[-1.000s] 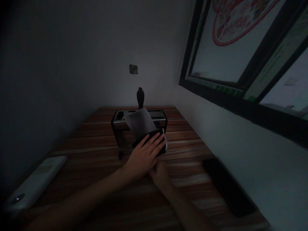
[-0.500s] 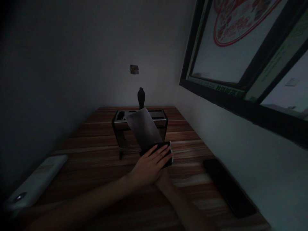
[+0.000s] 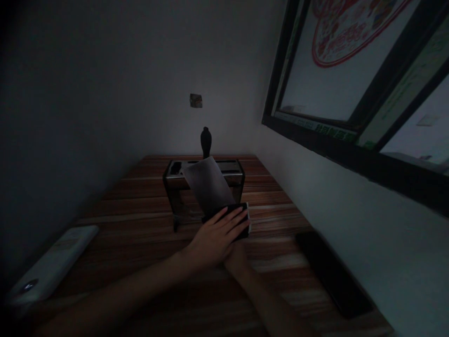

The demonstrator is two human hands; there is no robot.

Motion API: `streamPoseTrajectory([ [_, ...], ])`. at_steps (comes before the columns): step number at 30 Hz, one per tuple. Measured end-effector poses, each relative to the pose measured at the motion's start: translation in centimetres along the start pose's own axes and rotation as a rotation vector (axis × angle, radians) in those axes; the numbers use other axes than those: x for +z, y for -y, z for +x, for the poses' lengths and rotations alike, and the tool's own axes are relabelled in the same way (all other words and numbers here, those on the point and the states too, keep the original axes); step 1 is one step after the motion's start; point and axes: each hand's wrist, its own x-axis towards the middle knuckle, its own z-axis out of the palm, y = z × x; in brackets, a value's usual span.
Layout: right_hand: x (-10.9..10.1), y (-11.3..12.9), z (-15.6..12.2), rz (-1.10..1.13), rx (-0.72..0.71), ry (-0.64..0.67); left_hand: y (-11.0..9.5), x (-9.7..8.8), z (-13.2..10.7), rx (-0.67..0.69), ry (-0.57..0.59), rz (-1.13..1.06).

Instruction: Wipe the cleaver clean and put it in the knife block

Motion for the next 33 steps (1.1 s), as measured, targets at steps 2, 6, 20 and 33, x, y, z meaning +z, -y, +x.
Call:
streamPoseTrajectory([
  [2, -0.1, -0.7, 0.0, -0.013, 0.113, -0.056, 0.2, -0.1, 0.1, -0.001, 0.007, 0.005],
  [6, -2.6, -2.5, -0.3, 0.041, 0.133, 0.013, 0.5, -0.6, 0.1, -0.012, 0.004, 0.029],
  [20, -6.4, -4.0, -0.5, 0.171, -0.095, 0.34, 4.1, -3.6, 0.7, -0.187, -0.081, 0.115],
  [33, -6.5, -3.9, -0.7, 0.143, -0.121, 0.327, 7.4, -6.3, 0.2, -0.398, -0.228, 0.145],
])
